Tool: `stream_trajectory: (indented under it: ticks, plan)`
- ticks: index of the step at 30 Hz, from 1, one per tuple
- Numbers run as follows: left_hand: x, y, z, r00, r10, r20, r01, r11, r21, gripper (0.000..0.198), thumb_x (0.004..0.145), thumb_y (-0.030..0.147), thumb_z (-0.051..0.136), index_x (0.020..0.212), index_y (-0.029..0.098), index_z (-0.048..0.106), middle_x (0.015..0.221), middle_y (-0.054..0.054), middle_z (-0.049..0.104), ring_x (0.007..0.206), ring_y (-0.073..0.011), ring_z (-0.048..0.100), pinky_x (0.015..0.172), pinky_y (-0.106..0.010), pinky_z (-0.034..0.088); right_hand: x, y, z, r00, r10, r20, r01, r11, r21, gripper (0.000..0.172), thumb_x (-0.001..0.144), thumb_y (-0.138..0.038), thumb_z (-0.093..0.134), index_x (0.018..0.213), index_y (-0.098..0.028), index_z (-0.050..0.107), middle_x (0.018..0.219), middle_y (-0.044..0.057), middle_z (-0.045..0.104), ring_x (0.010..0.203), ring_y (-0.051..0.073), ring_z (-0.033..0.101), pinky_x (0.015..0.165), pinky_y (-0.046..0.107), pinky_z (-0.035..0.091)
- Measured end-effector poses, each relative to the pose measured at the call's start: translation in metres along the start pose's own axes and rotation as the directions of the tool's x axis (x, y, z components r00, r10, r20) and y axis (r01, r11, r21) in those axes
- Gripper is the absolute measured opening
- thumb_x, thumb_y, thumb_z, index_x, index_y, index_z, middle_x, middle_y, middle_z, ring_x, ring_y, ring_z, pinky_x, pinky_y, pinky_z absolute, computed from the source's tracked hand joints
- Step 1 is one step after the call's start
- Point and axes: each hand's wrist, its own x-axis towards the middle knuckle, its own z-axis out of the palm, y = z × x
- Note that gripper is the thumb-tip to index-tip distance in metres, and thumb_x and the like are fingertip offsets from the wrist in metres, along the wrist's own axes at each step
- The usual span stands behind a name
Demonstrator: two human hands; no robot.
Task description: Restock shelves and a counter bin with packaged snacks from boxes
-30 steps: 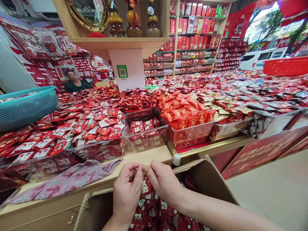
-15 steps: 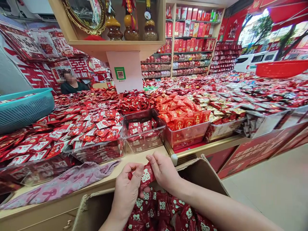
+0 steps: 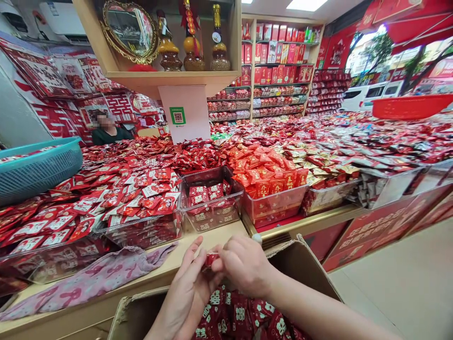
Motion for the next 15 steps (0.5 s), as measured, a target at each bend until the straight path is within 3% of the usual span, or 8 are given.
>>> stream_trajectory:
  ticks: [3, 6, 8, 10, 13, 15]
  plan:
    - [0.002, 0.002, -0.006, 0.994, 0.089, -0.068, -0.091, 0.996, -0.028, 0.054, 0.075, 0.008, 0.054, 0.120, 0.031, 0.037, 0.111, -0.006, 0.059, 0.074, -0.0114, 0.063, 0.067, -0.026, 0.051, -0.002, -0.010, 0.002, 0.999, -0.031, 0.025, 0.026, 0.985, 0.169, 0.013, 0.082, -0.027, 0.048, 0.079, -0.015, 0.053, 0.076, 0.005, 0.056, 0.073, 0.015, 0.046, 0.065, 0.027, 0.037]
    - [0.004, 0.004, -0.011, 0.981, 0.166, -0.099, -0.172, 0.983, -0.062, 0.057, 0.071, 0.003, 0.051, 0.119, 0.033, 0.040, 0.124, -0.004, 0.051, 0.094, -0.0163, 0.060, 0.077, -0.030, 0.050, -0.002, -0.018, 0.004, 0.977, 0.208, 0.043, -0.205, 0.873, 0.443, 0.014, 0.079, -0.030, 0.053, 0.085, -0.017, 0.051, 0.098, 0.007, 0.053, 0.094, 0.016, 0.046, 0.080, 0.030, 0.039]
    - [0.004, 0.005, -0.011, 0.975, 0.197, -0.102, -0.208, 0.972, -0.109, 0.056, 0.069, 0.001, 0.047, 0.116, 0.031, 0.044, 0.125, -0.003, 0.051, 0.103, -0.0180, 0.056, 0.085, -0.034, 0.047, -0.002, -0.023, 0.007, 0.897, 0.419, 0.141, -0.418, 0.698, 0.582, 0.017, 0.077, -0.030, 0.055, 0.088, -0.018, 0.049, 0.108, 0.008, 0.048, 0.101, 0.016, 0.045, 0.085, 0.030, 0.039]
    - [0.004, 0.004, -0.010, 0.972, 0.213, -0.095, -0.226, 0.962, -0.155, 0.054, 0.068, 0.001, 0.045, 0.114, 0.030, 0.045, 0.124, -0.003, 0.052, 0.108, -0.0195, 0.053, 0.092, -0.037, 0.042, -0.003, -0.027, 0.012, 0.793, 0.536, 0.290, -0.565, 0.467, 0.680, 0.026, 0.075, -0.029, 0.057, 0.094, -0.019, 0.045, 0.105, 0.007, 0.050, 0.095, 0.015, 0.050, 0.080, 0.029, 0.043]
    - [0.004, 0.003, -0.010, 0.974, 0.208, -0.084, -0.220, 0.961, -0.167, 0.048, 0.074, 0.006, 0.046, 0.116, 0.030, 0.044, 0.120, -0.004, 0.056, 0.111, -0.0198, 0.051, 0.096, -0.040, 0.037, -0.006, -0.033, 0.018, 0.697, 0.565, 0.442, -0.630, 0.187, 0.754, 0.040, 0.069, -0.025, 0.062, 0.102, -0.020, 0.040, 0.100, 0.005, 0.054, 0.086, 0.014, 0.054, 0.071, 0.026, 0.046]
    - [0.004, 0.003, -0.011, 0.978, 0.198, -0.070, -0.207, 0.967, -0.147, 0.049, 0.077, 0.008, 0.047, 0.119, 0.032, 0.041, 0.118, -0.003, 0.057, 0.110, -0.0195, 0.051, 0.096, -0.040, 0.037, -0.007, -0.036, 0.021, 0.676, 0.586, 0.446, -0.610, 0.107, 0.785, 0.043, 0.067, -0.019, 0.063, 0.103, -0.020, 0.040, 0.103, 0.005, 0.053, 0.091, 0.014, 0.054, 0.075, 0.027, 0.045]
